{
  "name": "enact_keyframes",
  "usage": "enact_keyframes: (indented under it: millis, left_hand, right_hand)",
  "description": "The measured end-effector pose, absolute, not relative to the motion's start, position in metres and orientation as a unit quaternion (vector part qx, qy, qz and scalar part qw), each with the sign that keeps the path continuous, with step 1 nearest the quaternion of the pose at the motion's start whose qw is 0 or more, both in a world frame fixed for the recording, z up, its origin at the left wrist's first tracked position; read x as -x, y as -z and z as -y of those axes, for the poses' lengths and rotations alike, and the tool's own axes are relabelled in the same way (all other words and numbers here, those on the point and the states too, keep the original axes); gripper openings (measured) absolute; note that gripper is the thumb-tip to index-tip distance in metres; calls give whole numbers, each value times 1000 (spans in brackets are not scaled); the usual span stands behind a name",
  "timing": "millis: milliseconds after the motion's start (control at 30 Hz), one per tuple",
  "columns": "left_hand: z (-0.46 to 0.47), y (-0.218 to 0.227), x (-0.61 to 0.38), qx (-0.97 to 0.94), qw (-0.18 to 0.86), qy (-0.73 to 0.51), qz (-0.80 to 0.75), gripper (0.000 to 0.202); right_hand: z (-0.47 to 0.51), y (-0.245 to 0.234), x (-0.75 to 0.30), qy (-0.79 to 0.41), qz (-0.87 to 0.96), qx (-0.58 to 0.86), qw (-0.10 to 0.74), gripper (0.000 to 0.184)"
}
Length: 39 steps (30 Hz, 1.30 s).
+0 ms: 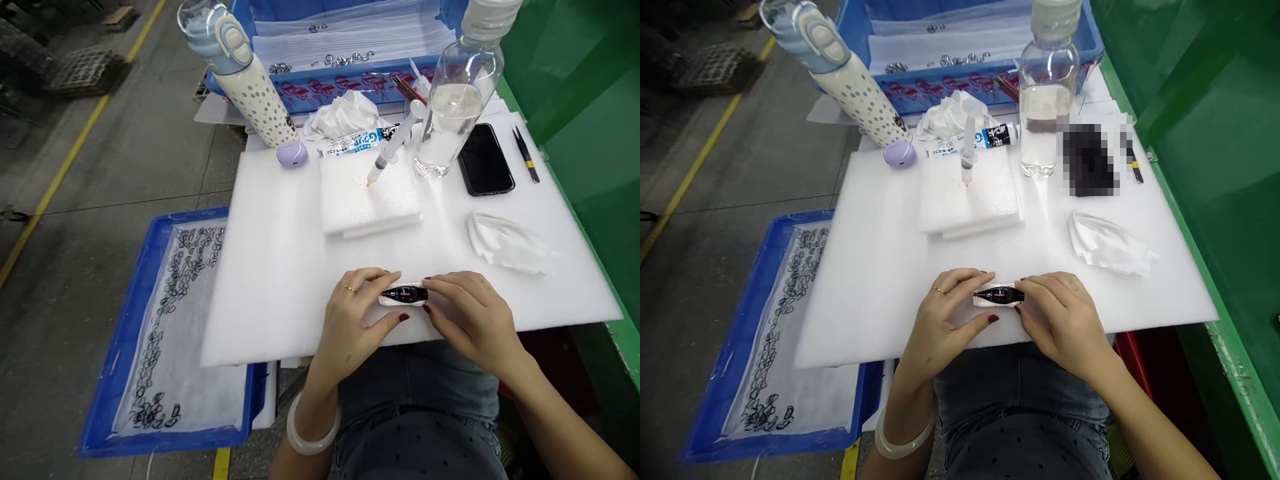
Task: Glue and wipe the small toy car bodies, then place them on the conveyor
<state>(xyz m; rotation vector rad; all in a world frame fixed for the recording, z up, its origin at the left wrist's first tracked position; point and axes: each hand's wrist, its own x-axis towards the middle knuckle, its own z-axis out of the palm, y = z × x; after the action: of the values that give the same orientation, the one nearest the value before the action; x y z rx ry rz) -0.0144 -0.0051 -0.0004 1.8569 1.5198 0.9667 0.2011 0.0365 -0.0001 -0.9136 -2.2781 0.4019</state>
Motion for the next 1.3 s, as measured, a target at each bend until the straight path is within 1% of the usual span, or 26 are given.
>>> enact_keyframes:
  millis: [67,167,200,267,333,367,400,433,500,533,600,667,800,867,933,1000,1067,1100,1133,1167,1233,1300]
  left_hand:
    - [5,-1,16,-674,283,-382,-565,41]
    - [7,-1,18,-657,274,-408,-572,32]
    - [8,0,19,-654,271,-408,-577,31]
    - [9,1,20,-652,263,-403,-586,28]
    - [11,2,21,-653,254,-398,-592,25]
    - [11,3,22,-654,251,-396,-594,23]
    - [11,3,22,-656,248,-392,-595,22]
    - [12,3,22,-659,245,-386,-597,22]
    - [12,3,21,-667,240,-368,-601,21]
    - [12,3,21,-671,238,-359,-604,21]
    - [11,3,19,-677,232,-347,-606,21]
    - [12,3,17,-681,227,-343,-606,21]
    - [13,4,14,-697,208,-342,-595,22]
    - [13,5,13,-708,198,-336,-589,22]
    - [13,6,11,-715,187,-330,-587,22]
    - [12,6,9,-723,172,-329,-583,21]
    - [11,6,7,-723,161,-328,-586,26]
    - [11,6,6,-719,160,-326,-593,32]
    - [10,6,5,-712,161,-325,-602,39]
    - [10,6,4,-703,162,-323,-612,46]
    - [10,6,3,-690,164,-325,-625,58]
    - [12,7,1,-685,159,-335,-627,62]
  right_hand:
    - [-37,-2,-189,-174,873,347,295,44]
    - [-37,-8,-173,-192,888,337,246,54]
    - [-38,-10,-174,-192,890,335,242,54]
    - [-44,-13,-190,-186,871,365,269,50]
    - [-56,-11,-230,-160,803,464,337,50]
    - [-63,-9,-257,-133,745,538,372,53]
    - [-70,-6,-288,-84,677,609,405,60]
    - [-76,-2,-321,-34,613,677,406,63]
    - [-81,7,-383,30,491,796,352,54]
    - [-80,10,-410,38,479,817,318,51]
    - [-66,17,-450,44,487,825,282,42]
    - [-38,23,-477,73,512,816,259,39]
    - [25,34,-508,177,591,763,195,44]
    - [37,33,-510,243,602,740,175,47]
    - [26,22,-495,264,571,756,181,50]
    - [-4,3,-458,230,553,771,215,50]
    - [-41,-19,-399,181,576,740,296,55]
    - [-57,-29,-364,151,624,696,321,57]
    - [-69,-37,-326,121,694,630,329,56]
    - [-78,-42,-290,101,764,540,339,55]
    - [-84,-46,-226,-2,897,340,282,54]
    - [-84,-43,-184,-80,953,215,200,54]
